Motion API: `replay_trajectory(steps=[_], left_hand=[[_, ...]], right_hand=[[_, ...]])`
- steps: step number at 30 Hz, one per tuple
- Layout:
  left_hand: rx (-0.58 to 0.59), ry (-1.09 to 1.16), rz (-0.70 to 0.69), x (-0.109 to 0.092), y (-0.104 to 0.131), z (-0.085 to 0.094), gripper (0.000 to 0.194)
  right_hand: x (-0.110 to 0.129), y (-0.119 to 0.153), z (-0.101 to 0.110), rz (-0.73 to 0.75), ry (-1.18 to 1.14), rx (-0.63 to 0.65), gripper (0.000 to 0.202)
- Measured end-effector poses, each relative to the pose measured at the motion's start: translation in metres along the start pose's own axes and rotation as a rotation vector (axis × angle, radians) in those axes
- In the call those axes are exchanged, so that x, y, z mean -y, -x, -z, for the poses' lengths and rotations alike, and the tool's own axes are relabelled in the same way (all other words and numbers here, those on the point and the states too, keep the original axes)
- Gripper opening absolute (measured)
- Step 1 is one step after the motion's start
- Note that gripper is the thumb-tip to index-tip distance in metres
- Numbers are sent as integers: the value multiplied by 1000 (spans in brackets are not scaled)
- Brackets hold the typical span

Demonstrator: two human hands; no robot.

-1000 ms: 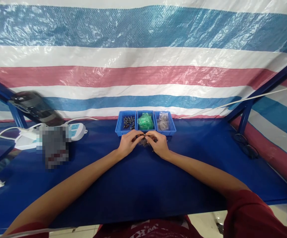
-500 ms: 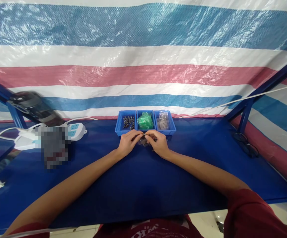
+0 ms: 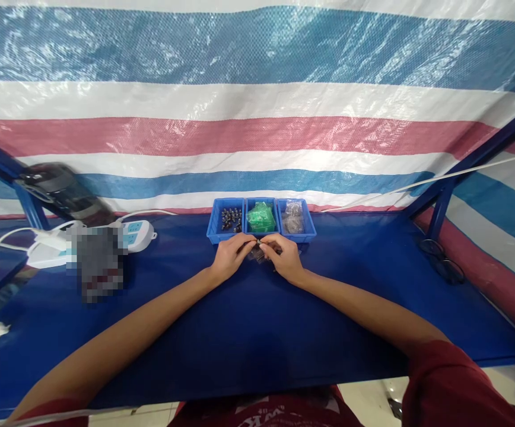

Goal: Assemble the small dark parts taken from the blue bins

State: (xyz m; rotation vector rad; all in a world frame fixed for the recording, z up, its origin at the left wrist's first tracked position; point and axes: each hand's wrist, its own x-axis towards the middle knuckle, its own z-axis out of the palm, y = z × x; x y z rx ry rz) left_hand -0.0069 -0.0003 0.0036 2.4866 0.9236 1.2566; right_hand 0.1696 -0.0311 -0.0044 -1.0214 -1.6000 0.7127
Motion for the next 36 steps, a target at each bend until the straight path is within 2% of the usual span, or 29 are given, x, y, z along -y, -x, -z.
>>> replay_trajectory(steps=[28,36], left_hand=[[85,-16,37,0,2,0,23],[79,-6,53,0,1,0,22]], right_hand=[[4,0,1,23,-28,29,22],[4,-1,1,24,-36,36,20]])
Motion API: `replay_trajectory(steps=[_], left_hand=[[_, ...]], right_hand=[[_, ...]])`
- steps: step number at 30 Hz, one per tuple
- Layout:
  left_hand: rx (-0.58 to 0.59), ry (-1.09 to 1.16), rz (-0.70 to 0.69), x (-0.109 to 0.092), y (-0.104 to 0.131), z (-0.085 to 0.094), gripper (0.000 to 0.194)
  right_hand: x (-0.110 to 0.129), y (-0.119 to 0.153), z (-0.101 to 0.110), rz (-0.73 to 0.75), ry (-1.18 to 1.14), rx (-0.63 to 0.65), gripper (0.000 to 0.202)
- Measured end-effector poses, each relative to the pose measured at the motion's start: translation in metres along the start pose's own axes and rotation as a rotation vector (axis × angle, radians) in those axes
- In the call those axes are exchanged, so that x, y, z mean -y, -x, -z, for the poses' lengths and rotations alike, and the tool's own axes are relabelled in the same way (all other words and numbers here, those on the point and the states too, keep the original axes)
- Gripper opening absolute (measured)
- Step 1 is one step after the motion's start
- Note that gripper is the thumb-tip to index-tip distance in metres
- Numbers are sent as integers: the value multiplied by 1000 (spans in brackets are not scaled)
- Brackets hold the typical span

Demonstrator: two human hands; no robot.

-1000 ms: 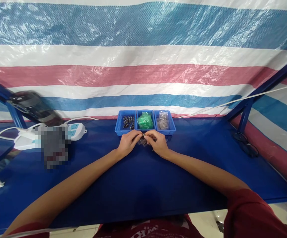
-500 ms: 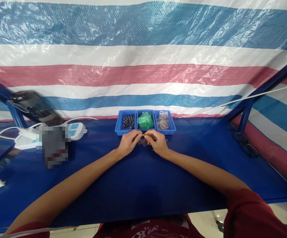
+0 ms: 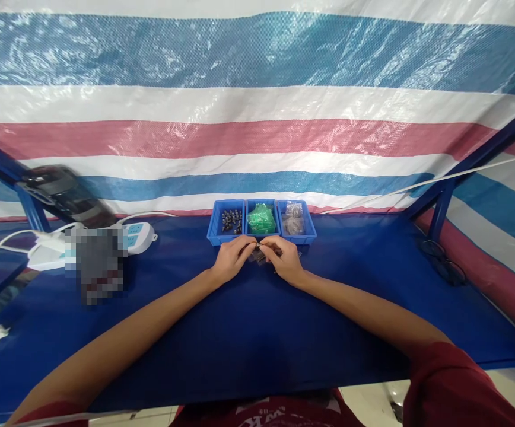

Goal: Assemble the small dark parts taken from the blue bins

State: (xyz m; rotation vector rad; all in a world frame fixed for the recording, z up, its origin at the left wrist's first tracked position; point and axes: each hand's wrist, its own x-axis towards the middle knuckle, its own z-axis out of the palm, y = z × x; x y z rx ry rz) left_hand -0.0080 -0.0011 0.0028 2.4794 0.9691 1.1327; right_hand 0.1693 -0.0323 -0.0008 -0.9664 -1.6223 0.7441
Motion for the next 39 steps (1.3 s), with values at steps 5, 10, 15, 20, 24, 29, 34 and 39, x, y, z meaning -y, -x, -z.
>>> replay_trajectory(steps=[5,10,15,20,24,29,34,39], left_hand=[[3,-2,11,0,0,0,23],[1,0,4,1,0,0,23],[6,-3,9,0,0,0,26],[1,9,8,-2,-2,1,24],[3,17,7,-4,-2,2,23],[0,28,9,-4,-2,1,23],[4,26,14,-3,-2,1,24],[8,23,21,-3,-2,1,25]], right_hand=[[0,0,0,-2,6,-3,21],[1,0,0,-15,10,5,21],[1,0,1,-24,37,5,23],[0,0,1,-25,61,15,24],[0,1,1,-20,64,13,23],[-1,1,1,-14,83,12,24],[1,0,1,2,105,22,26],[1,0,2,12,118,27,28]])
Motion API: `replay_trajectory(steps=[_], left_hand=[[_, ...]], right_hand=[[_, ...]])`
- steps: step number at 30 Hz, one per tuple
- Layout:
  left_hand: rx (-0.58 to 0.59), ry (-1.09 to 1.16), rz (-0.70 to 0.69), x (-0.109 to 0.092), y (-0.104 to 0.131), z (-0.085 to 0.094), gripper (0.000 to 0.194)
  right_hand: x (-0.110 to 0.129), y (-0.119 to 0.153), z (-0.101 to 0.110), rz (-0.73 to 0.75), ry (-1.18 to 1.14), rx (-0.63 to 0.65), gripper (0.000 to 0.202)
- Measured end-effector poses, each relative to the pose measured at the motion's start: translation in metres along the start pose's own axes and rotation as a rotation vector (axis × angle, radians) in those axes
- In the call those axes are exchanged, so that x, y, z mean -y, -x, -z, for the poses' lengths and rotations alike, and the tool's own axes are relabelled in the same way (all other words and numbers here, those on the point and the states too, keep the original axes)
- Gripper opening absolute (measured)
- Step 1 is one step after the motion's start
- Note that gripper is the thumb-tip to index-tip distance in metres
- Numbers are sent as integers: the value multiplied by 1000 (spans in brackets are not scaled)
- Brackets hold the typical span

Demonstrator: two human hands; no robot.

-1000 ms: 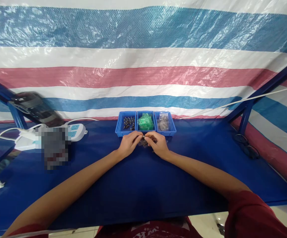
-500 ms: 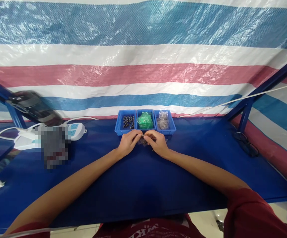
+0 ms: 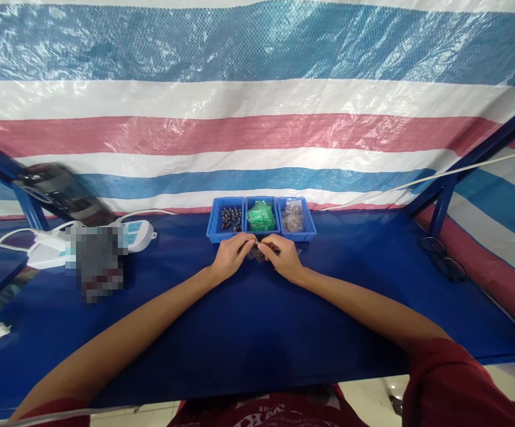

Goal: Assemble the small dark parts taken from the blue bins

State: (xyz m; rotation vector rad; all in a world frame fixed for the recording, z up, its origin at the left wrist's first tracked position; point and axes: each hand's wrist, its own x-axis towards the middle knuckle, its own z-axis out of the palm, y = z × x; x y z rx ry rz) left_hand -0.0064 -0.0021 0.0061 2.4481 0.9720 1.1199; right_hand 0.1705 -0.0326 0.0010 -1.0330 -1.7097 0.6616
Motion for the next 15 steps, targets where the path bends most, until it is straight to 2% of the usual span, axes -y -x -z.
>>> replay_trajectory(steps=[15], left_hand=[[17,-6,13,2,1,-1,28]], right_hand=[[1,0,0,15,12,12,27]])
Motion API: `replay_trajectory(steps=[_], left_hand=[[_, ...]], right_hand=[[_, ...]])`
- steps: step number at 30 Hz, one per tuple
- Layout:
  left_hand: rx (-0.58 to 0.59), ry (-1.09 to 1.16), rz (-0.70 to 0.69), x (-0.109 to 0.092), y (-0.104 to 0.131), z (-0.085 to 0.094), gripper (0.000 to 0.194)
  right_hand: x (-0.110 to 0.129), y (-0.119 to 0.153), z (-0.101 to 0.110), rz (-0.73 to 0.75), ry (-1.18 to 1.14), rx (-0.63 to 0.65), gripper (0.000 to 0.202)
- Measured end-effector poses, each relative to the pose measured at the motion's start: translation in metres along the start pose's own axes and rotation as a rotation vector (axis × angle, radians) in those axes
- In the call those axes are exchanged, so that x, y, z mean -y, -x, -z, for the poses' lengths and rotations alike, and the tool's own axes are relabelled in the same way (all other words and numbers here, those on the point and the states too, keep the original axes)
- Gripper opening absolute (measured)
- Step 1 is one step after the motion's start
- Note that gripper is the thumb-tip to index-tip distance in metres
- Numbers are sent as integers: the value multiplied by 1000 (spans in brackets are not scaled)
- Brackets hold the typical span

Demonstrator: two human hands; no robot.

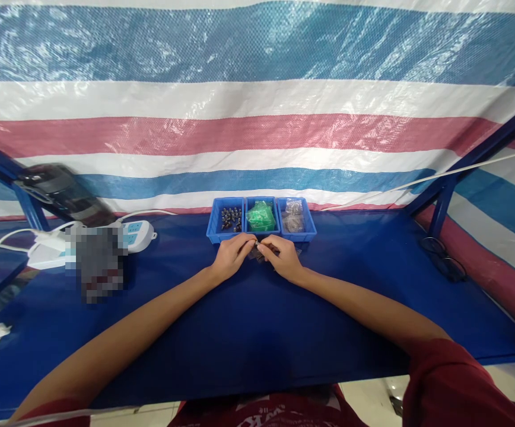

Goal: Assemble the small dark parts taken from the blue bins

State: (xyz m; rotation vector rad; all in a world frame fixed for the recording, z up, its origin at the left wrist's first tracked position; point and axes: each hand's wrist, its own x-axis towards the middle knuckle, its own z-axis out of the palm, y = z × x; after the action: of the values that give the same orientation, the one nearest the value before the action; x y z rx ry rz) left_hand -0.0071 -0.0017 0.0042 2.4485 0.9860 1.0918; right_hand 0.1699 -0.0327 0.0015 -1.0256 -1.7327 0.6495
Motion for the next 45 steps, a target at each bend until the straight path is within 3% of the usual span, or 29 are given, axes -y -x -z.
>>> replay_trajectory(steps=[45], left_hand=[[-11,3,-12,0,-2,0,21]], right_hand=[[-4,1,0,1,2,2,23]])
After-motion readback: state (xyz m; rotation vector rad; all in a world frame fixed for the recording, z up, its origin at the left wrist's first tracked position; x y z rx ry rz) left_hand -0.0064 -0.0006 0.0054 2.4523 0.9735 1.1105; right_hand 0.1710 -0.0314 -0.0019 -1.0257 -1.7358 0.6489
